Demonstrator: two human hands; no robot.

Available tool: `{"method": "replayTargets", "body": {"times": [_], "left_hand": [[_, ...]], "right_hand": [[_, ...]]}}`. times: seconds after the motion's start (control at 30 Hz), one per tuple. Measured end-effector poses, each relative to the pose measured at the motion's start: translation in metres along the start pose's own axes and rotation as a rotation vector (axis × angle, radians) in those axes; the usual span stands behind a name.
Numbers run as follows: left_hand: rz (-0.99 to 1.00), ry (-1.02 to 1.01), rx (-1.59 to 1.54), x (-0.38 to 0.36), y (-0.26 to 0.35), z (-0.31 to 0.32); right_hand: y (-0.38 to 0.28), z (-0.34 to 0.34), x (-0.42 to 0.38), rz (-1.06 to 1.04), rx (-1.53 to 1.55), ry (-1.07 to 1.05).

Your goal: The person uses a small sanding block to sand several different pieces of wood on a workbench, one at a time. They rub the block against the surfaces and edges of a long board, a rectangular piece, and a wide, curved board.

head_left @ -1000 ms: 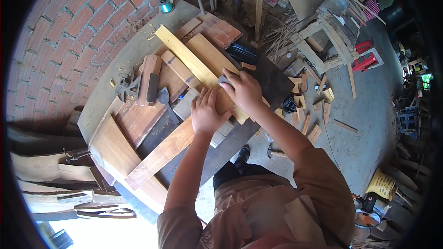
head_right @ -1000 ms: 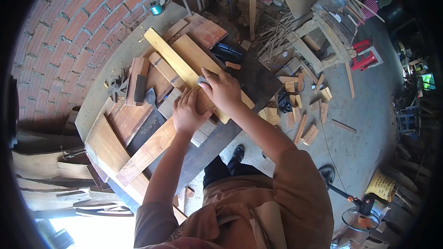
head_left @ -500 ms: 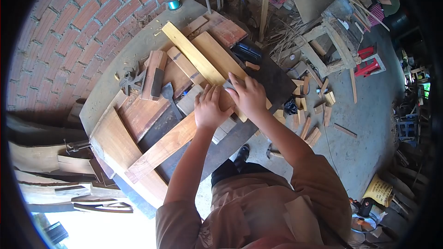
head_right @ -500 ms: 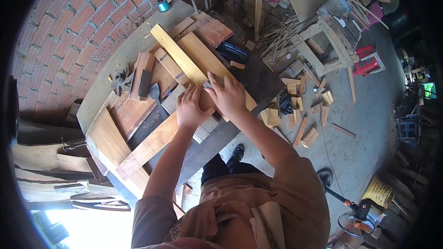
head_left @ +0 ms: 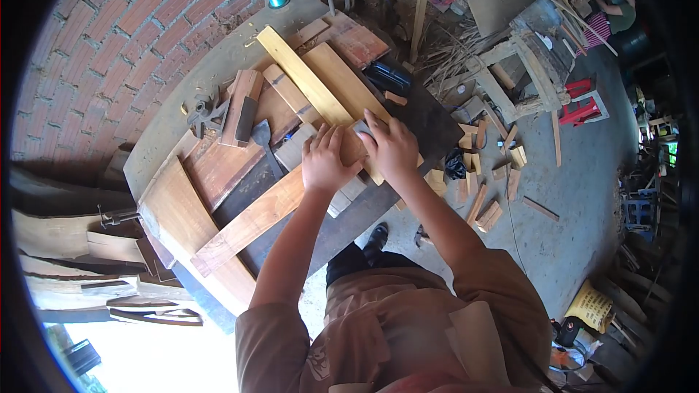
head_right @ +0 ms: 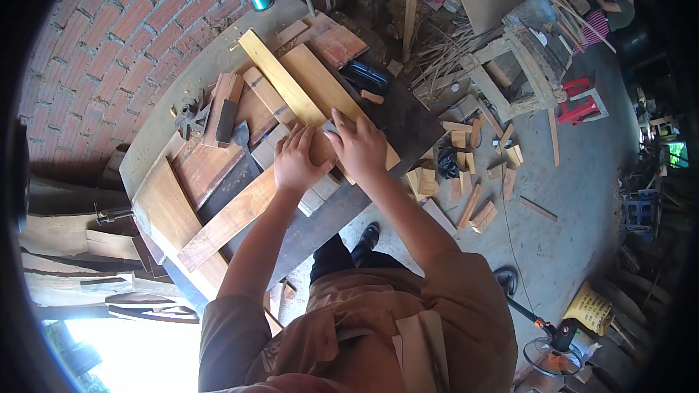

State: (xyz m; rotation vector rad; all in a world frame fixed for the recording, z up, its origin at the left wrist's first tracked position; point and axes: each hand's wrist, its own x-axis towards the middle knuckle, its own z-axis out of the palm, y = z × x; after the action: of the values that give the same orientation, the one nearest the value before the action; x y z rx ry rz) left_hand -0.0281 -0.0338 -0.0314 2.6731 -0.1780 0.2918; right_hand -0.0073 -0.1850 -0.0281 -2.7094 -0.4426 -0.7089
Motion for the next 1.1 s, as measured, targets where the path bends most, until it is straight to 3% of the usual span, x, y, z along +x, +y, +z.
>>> {"method": "replayTargets", "body": {"times": [0.13,0.27,0.4,0.47,0.6,0.67,0.77,0.9,1.07,1.1], "left_hand": [[-0.009,-0.007,0.03,-0.002,0.002,0.001],[0.002,-0.015,0.053,0.0,0.002,0.0],[0.008,-0.014,0.026,0.0,0.003,0.001],[0.012,0.009,0.045,0.0,0.001,0.001],[-0.014,-0.009,0.036,0.001,0.0,0.002],[-0.013,-0.002,0.034,0.002,-0.001,0.004],[-0.01,0.008,0.074,0.003,0.001,0.0],[-0.025,-0.017,0.068,0.003,0.001,-0.001],[-0.023,0.001,0.075,0.002,0.0,0.001],[-0.027,-0.011,0.078,-0.001,-0.001,0.001]], "right_hand": [[-0.001,-0.005,0.01,0.053,-0.079,-0.15],[-0.008,0.034,0.064,-0.032,-0.062,-0.108],[-0.001,0.021,0.033,-0.11,-0.058,0.054],[0.007,-0.006,0.003,-0.062,0.011,-0.097],[0.004,-0.008,-0.008,-0.001,-0.004,-0.181],[-0.004,0.013,0.022,-0.016,-0.067,-0.058],[-0.011,0.034,0.054,-0.049,-0.084,-0.05],[-0.004,0.012,0.025,-0.062,-0.007,0.008],[0.009,-0.01,-0.013,0.086,0.079,-0.214],[0.003,-0.008,-0.003,0.069,-0.019,-0.216]]}}
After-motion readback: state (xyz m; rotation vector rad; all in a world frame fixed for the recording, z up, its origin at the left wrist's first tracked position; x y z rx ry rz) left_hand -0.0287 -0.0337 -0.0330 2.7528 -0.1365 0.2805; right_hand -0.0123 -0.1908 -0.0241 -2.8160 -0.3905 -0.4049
